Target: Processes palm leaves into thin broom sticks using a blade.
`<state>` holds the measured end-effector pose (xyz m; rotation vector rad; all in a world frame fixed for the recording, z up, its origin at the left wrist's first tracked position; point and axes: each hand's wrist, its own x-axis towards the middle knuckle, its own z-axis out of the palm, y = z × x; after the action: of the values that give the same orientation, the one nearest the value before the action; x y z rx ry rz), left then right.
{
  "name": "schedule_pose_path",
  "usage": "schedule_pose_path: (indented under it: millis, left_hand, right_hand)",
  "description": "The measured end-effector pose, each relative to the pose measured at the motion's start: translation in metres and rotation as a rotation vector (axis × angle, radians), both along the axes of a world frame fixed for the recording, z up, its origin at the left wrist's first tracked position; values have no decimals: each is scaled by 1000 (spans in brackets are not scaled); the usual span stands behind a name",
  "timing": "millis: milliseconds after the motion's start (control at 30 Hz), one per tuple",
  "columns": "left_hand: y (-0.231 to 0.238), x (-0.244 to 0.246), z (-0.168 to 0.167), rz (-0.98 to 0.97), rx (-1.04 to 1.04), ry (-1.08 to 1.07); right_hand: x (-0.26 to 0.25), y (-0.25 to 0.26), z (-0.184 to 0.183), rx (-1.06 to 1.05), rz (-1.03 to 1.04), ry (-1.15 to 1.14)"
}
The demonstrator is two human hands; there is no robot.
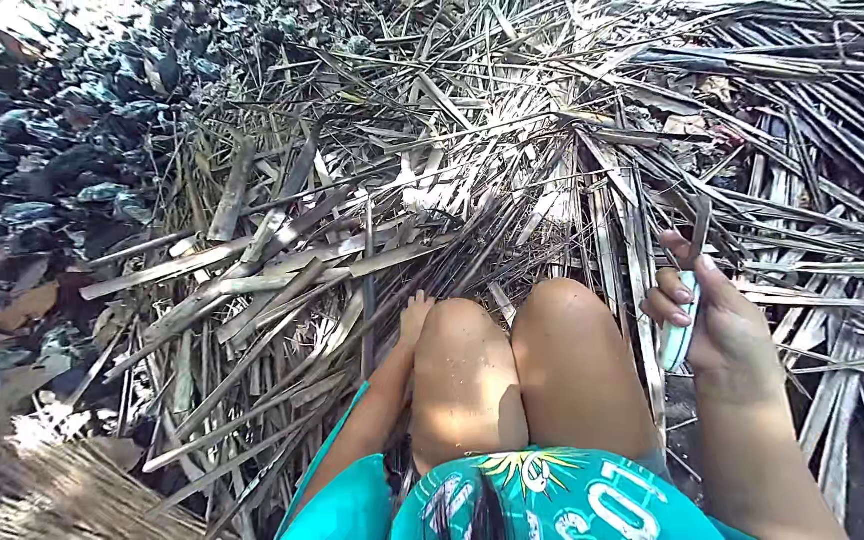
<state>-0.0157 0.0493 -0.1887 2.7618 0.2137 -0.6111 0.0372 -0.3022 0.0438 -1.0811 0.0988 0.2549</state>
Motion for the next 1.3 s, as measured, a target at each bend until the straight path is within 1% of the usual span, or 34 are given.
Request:
schedule_pose_path:
  millis: [33,67,133,167,233,333,400,433,533,600,667,700,767,800,867,933,1000,1067,1100,1133,1167,1200,1267,1300]
  left_hand:
    - [3,9,7,51,-4,83]
    - [6,13,13,97,12,88]
    - [14,15,34,177,21,-7]
    - [22,14,50,214,24,-68]
    - [47,11,86,278,113,-139]
    - [103,-2,151,390,278,-240]
    - [141,-22,198,452,355,-273]
    - [158,-36,220,477,384,-322]
    - [194,-84,278,575,474,-467]
    - [197,-111,304,680,517,-505]
    - [181,-125,321,769,525,-533]
    - [170,-127,326,788,513,-554]
    - [144,-128,325,780,455,-586]
    - [129,-125,320,775,407,-589]
    - [99,-118,301,767,276,-579]
    - [71,-109,278,765,139,-566]
    - [46,-102,259,759,66,-563]
    - [31,-102,246,746,27,-546]
    - [28,-103,242,745,-15,-526]
    - [27,-105,241,748,-99,-514]
    - [28,-107,241,762,-231,-513]
    - [30,-108,243,786,-417,-514]
    - [33,-105,247,859,-855,-501]
    - [34,-101,250,907,-1057,-444]
  right_hand:
    - [1,3,0,4,1,4]
    - [2,5,1,11,5,3]
    - [3,7,5,6,4,-19]
    - [4,6,8,-15,1,-35]
    - [6,6,11,-60,-11,-57]
    - [8,11,13,-100,33,-97]
    - [8,20,13,-79,76,-118]
    - [7,25,13,-65,98,-120]
    - [5,43,12,-71,199,-123]
    - [4,63,14,-100,318,-115]
    - [3,93,21,-134,503,-108]
    - [1,112,26,-145,611,-104]
    - [-1,157,40,-151,838,-97]
    - [-2,181,44,-140,931,-100]
    - [-1,227,49,-96,1042,-93]
    - [7,266,48,-89,1063,-23]
    - [18,290,35,-132,1011,114]
    - [25,295,19,-171,1005,208]
    - [28,293,10,-142,1027,223]
    - [32,289,3,-84,1061,208]
    - [35,283,-4,-6,1101,174]
    - [39,278,-9,69,1130,133]
    - [47,269,-13,157,1187,19]
    - [51,266,-11,175,1203,-32]
